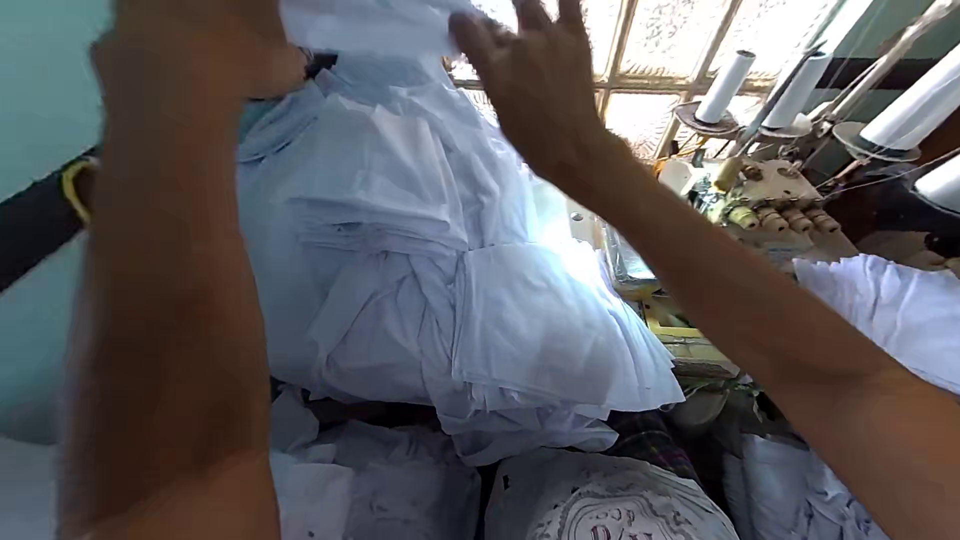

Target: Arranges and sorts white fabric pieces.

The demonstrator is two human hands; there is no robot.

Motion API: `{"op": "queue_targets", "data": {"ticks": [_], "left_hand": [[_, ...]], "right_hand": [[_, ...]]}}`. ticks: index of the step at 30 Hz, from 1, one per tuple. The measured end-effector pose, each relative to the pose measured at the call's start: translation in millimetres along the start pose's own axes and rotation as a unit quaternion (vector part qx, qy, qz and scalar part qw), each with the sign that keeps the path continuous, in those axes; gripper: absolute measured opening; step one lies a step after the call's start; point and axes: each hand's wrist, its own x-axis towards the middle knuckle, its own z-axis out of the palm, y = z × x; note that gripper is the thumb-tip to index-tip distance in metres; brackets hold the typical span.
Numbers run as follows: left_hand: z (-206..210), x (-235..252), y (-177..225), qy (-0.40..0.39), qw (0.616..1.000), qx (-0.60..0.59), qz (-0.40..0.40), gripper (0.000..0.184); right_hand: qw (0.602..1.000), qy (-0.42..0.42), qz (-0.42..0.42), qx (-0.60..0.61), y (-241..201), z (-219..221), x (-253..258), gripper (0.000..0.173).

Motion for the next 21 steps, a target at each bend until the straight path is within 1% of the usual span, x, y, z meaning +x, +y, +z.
{"op": "queue_targets", "data": {"ticks": [1,2,4,5,6,7,8,9,10,11,13,14,15,17,19,21], "left_hand": [[13.3,-10.7,0.2,-0.026,1.000,0.001,-0.014,0.042],[30.8,-24.7,1.6,-0.060,0.998,-0.004,-0.026,0.044],[69.6,-55.8,9.4,-0.137,0.988,-0.050,-0.053,0.038],[86.7,-68.1,14.6,-0.177,0.979,-0.079,-0.068,0.034],[101.0,-76.8,19.3,-0.209,0.969,-0.103,-0.085,0.032],[112.8,-83.4,23.2,-0.221,0.962,-0.119,-0.107,0.033],[122.1,-89.2,26.1,-0.213,0.960,-0.129,-0.128,0.034],[129.9,-95.7,29.1,-0.189,0.961,-0.136,-0.147,0.036],[136.8,-103.6,33.1,-0.155,0.964,-0.145,-0.163,0.037],[142.4,-112.3,38.2,-0.111,0.965,-0.156,-0.179,0.038],[143.2,-133.5,54.8,-0.027,0.960,-0.191,-0.205,0.039],[136.2,-147.5,67.4,-0.007,0.952,-0.216,-0.217,0.042],[130.3,-162.9,80.5,0.009,0.944,-0.243,-0.223,0.047],[119.2,-193.3,107.8,0.029,0.933,-0.281,-0.223,0.051],[108.6,-216.5,134.1,0.041,0.927,-0.317,-0.196,0.041],[98.6,-239.4,158.9,0.026,0.915,-0.378,-0.142,0.031]], "right_hand": [[1.000,-0.017,-0.022,0.014,-10.1,19.0,-2.4,0.032],[0.997,-0.054,-0.042,0.034,-19.7,37.9,-9.2,0.032],[0.981,-0.165,-0.065,0.076,-36.9,69.6,-33.9,0.033],[0.974,-0.193,-0.071,0.092,-41.4,86.7,-51.4,0.033],[0.972,-0.196,-0.074,0.109,-42.8,102.8,-70.9,0.034],[0.975,-0.174,-0.086,0.109,-41.4,118.0,-90.4,0.038],[0.974,-0.170,-0.091,0.118,-41.9,120.2,-105.7,0.043],[0.968,-0.193,-0.087,0.132,-45.3,107.9,-117.2,0.048],[0.960,-0.216,-0.079,0.157,-50.7,86.8,-127.6,0.048],[0.959,-0.209,-0.083,0.174,-53.1,70.0,-141.9,0.041],[0.948,-0.218,-0.073,0.221,-56.5,42.2,-172.6,0.019],[0.938,-0.231,-0.061,0.252,-57.8,30.8,-188.3,0.014],[0.930,-0.242,-0.048,0.272,-59.1,22.1,-204.7,0.012],[0.930,-0.241,-0.033,0.274,-63.1,12.8,-232.8,0.012],[0.948,-0.206,-0.045,0.238,-67.2,13.6,-249.6,0.013],[0.959,-0.180,-0.066,0.207,-69.8,17.0,-256.6,0.014]]}}
